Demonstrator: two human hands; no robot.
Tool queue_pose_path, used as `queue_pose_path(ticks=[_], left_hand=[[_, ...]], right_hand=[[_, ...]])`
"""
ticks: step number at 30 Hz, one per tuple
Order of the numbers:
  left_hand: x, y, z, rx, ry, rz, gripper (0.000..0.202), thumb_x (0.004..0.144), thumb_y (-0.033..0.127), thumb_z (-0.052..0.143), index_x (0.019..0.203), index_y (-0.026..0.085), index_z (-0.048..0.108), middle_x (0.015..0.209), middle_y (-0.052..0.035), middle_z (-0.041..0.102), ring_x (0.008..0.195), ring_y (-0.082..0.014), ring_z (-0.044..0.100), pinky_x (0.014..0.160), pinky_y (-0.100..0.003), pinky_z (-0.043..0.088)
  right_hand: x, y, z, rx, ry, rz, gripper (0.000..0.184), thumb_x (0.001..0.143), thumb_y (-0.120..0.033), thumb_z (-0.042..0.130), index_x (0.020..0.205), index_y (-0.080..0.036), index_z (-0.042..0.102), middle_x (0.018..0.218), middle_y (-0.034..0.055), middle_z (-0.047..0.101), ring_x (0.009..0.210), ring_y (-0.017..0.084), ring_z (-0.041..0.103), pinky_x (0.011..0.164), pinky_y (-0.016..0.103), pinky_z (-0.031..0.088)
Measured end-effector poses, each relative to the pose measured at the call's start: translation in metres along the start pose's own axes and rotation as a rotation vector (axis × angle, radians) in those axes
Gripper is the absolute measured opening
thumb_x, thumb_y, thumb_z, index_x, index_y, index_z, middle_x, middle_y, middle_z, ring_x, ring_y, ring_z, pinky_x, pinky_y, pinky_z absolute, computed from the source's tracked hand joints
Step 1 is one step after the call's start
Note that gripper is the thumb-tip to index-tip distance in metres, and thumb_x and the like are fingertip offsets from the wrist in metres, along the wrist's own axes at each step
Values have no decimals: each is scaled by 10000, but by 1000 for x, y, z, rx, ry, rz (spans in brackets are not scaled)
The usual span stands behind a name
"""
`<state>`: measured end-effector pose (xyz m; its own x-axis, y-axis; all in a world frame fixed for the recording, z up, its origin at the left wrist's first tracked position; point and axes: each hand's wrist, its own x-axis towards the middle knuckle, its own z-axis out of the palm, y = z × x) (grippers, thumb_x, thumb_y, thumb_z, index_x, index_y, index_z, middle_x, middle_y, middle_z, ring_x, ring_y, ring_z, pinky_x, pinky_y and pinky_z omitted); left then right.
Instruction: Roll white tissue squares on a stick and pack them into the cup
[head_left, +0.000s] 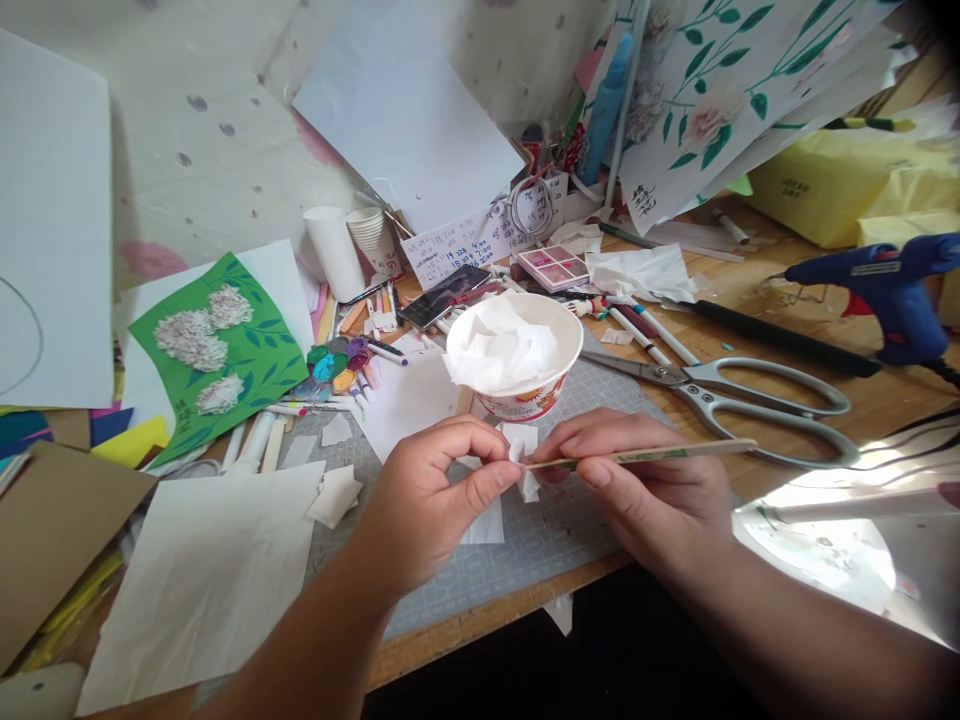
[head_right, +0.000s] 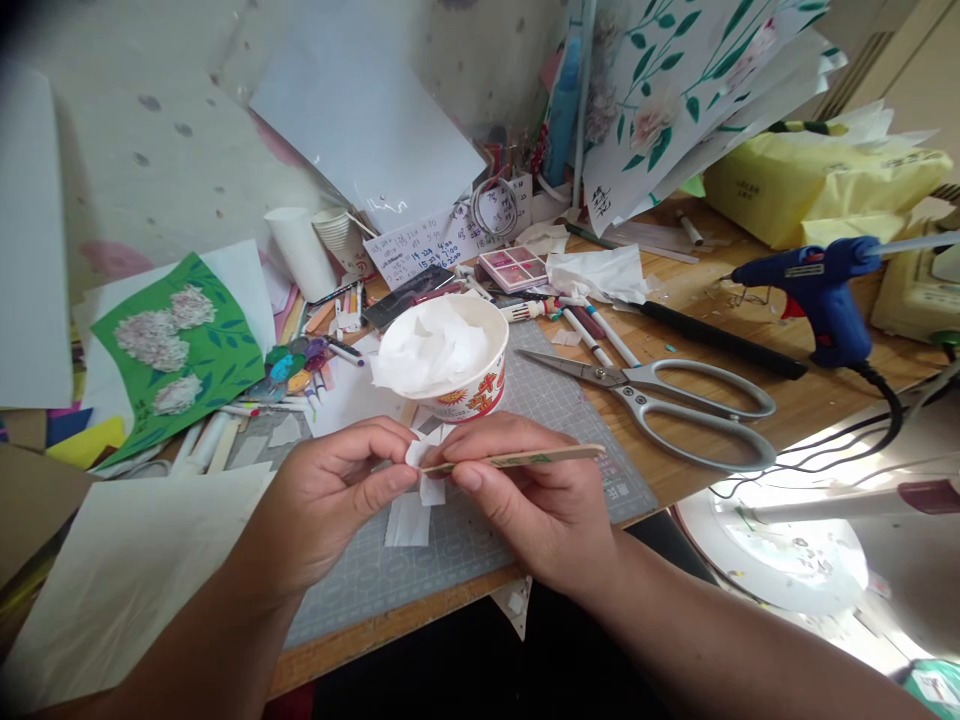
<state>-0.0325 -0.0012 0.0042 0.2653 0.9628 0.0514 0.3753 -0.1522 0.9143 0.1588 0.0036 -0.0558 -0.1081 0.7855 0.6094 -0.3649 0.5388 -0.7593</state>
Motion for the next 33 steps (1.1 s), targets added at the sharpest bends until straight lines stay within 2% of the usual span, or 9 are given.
queue_pose_path(ticks=[7,27,33], left_hand=[[1,1,-1,-14,-6,-13,117,857,233,688,757,172,687,803,-29,685,798,-180,636,782,-292,479],[1,0,-1,-37,-11,-26,112,857,234,693,762,174,690,813,-32,685,813,-184,636,798,-302,474],[0,1,-2,-26,-8,-23,111,846,230,691,749,175,685,797,-36,684,792,-186,631,780,-304,473]], right_hand=[[0,2,1,47,4,14,254,945,-121,621,1120,-268,732,983,51,780,896,200,723,770,364,624],[1,-1,1,-28,-10,4,245,939,-114,621,1089,-266,741,960,45,785,915,204,733,786,360,625],[3,-3,0,-58,-29,-44,267,933,-105,626,1111,-271,737,964,46,788,902,205,742,780,372,627]])
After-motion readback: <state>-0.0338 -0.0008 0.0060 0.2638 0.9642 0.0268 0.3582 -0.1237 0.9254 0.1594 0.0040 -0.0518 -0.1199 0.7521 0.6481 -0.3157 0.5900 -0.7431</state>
